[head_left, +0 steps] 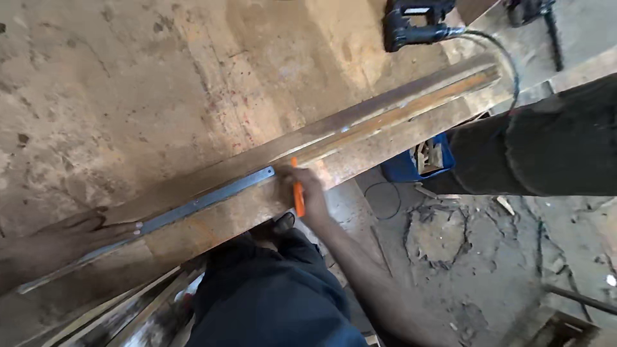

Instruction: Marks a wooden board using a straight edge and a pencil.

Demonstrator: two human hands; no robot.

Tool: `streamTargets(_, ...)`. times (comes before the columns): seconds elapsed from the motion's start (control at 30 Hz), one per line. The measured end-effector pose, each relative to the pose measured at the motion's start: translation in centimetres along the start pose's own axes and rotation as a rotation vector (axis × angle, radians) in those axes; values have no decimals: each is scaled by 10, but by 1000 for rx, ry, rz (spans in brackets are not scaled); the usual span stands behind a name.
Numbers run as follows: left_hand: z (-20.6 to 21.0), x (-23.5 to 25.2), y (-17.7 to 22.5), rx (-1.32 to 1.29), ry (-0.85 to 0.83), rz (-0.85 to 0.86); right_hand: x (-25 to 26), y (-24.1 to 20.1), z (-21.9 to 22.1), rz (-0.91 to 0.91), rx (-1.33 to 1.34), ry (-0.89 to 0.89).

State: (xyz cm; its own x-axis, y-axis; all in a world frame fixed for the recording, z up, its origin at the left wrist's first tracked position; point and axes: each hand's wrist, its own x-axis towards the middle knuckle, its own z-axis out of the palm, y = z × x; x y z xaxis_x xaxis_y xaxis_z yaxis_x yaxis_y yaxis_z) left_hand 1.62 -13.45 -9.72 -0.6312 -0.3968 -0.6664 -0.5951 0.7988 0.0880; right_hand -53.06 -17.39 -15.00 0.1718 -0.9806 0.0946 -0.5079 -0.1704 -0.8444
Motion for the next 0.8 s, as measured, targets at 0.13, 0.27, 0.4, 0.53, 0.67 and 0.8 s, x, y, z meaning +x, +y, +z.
streamTargets(0.13,-26,6,12,-67,-34,-18,13,-20,53,-168,-301,-286)
streamTargets(0.27,-46,8,23,-178,-104,-80,25,-1,81,-304,-378,-281)
streamTargets(0.4,-47,12,39,-281,2,-88,29,12,58,-365,-434,-349)
streamTargets(0.53,-51,46,70,-394,165,-181,41,44,19,-425,-439,-321)
streamTargets(0.67,-79,115,101,-359,368,-222,58,85,-54,-353,-472,-318)
streamTargets(0.8,-99,209,127,-170,640,-237,76,137,-144,-278,-551,-309)
